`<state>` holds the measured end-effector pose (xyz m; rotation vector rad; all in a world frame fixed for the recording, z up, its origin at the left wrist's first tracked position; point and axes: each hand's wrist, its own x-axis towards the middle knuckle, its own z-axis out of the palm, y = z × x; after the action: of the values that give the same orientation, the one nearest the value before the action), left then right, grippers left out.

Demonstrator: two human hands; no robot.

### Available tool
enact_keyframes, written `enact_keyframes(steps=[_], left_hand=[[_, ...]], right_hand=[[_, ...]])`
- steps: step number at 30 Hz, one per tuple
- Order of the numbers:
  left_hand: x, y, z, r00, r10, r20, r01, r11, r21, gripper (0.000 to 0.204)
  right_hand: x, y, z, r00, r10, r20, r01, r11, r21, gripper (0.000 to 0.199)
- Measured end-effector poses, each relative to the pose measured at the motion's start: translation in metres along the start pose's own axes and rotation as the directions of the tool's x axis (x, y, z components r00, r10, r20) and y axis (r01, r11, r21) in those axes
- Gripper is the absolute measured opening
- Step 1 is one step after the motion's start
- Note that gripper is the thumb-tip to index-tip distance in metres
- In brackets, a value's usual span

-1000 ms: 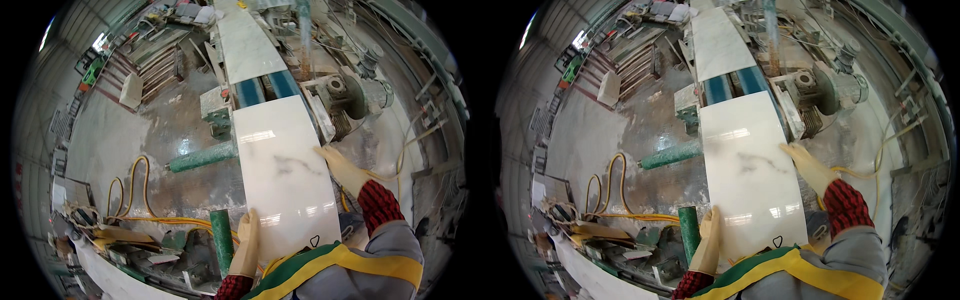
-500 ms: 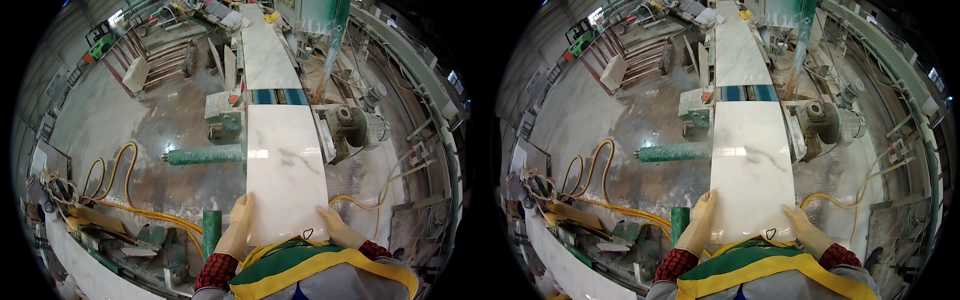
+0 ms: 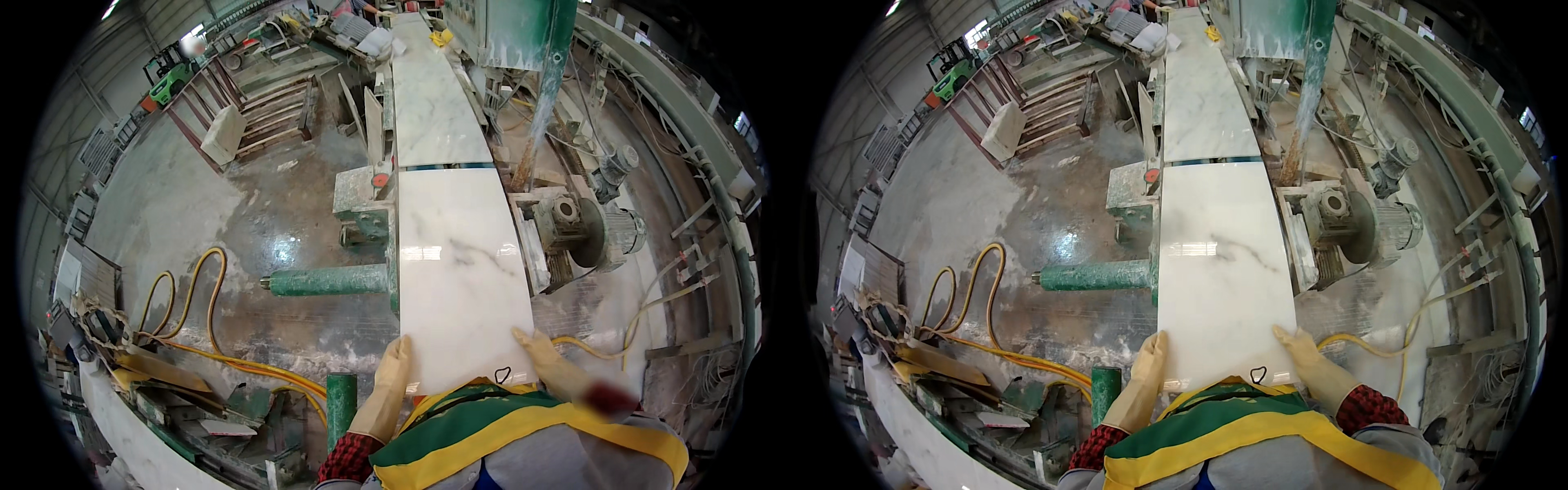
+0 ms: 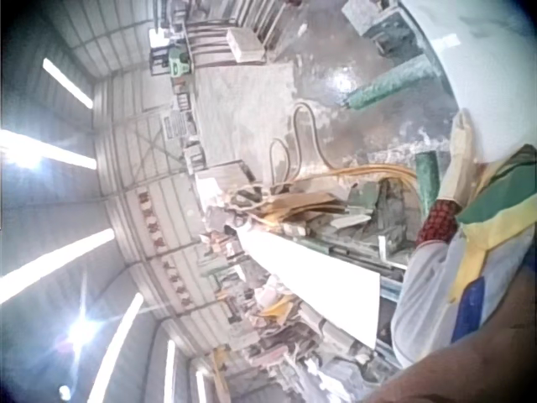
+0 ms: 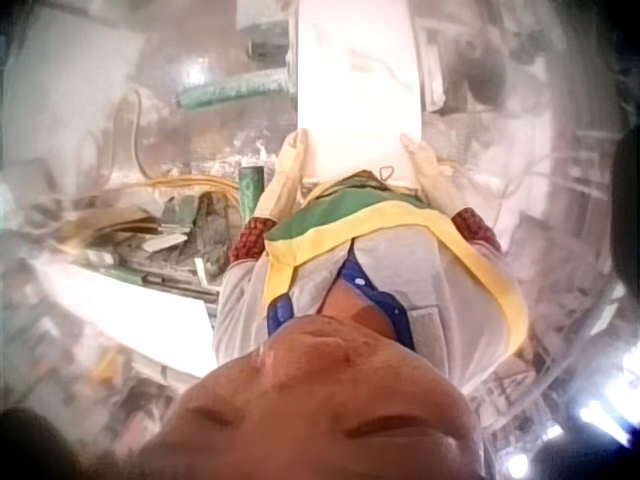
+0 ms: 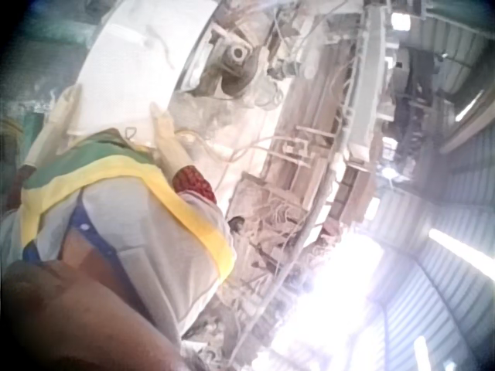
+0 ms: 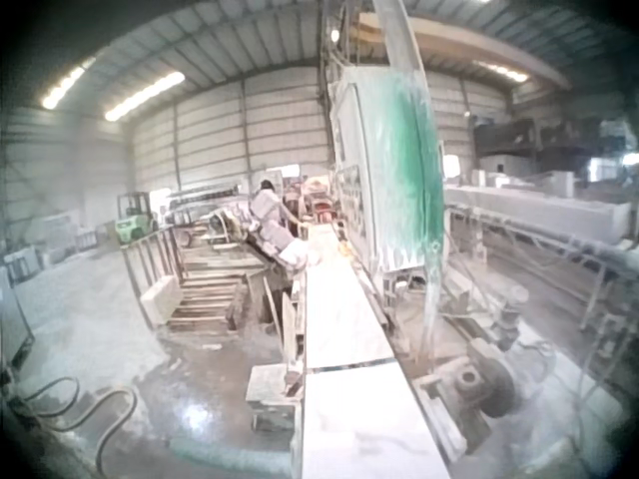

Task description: The person repeatedly lifts and places large white stone slabs onto a conveyor system in a factory. The worker wears gloves and moves each slab from a stack to the machine, then retrieves the next one, repeating the cycle throughout the clip.

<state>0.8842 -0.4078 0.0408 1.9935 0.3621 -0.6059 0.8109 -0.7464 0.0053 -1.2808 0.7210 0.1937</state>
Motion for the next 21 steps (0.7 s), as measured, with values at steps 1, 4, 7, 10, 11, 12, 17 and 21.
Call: enact_keyframes(steps=[1, 4, 7, 10, 11, 12, 17, 21], left_hand=[[0.003, 0.003, 0.002, 0.999, 0.01, -0.036, -0.009, 1.0, 0.018, 0.061], [0.016, 0.001, 0.007, 0.994, 0.089, -0.056, -0.088, 0.996, 0.02, 0.06], [0.033, -0.008, 0.011, 0.998, 0.062, 0.016, -0.062, 0.998, 0.024, 0.065], [0.044, -0.013, 0.015, 0.997, 0.079, 0.026, -0.078, 0.996, -0.045, 0.065], [0.046, -0.012, 0.017, 0.996, 0.09, -0.003, -0.09, 0.995, -0.032, 0.065], [0.047, -0.01, 0.018, 0.996, 0.088, -0.022, -0.088, 0.996, -0.019, 0.064], [0.044, 0.009, 0.02, 0.991, 0.092, -0.094, -0.086, 0.994, 0.065, 0.061], [0.047, 0.02, 0.016, 0.996, 0.064, -0.065, -0.059, 0.995, 0.079, 0.062]], right_hand=[[0.004, -0.002, 0.0, 1.0, 0.001, 0.001, -0.001, 1.0, 0.004, 0.053], [0.013, -0.006, -0.002, 0.999, -0.016, 0.035, 0.015, 0.999, 0.037, 0.053], [0.021, -0.011, -0.004, 0.998, -0.041, 0.053, 0.038, 0.997, 0.063, 0.053], [0.03, -0.015, -0.004, 0.999, -0.026, 0.041, 0.023, 0.998, 0.056, 0.053], [0.033, -0.017, -0.004, 0.999, -0.009, 0.033, 0.007, 0.999, 0.051, 0.054], [0.037, -0.019, -0.003, 1.0, -0.002, 0.026, 0.001, 0.999, 0.044, 0.054], [0.046, -0.026, -0.004, 0.999, 0.008, 0.032, -0.009, 0.999, 0.039, 0.054], [0.049, -0.027, -0.003, 0.999, 0.052, -0.015, -0.053, 0.999, -0.015, 0.055]])
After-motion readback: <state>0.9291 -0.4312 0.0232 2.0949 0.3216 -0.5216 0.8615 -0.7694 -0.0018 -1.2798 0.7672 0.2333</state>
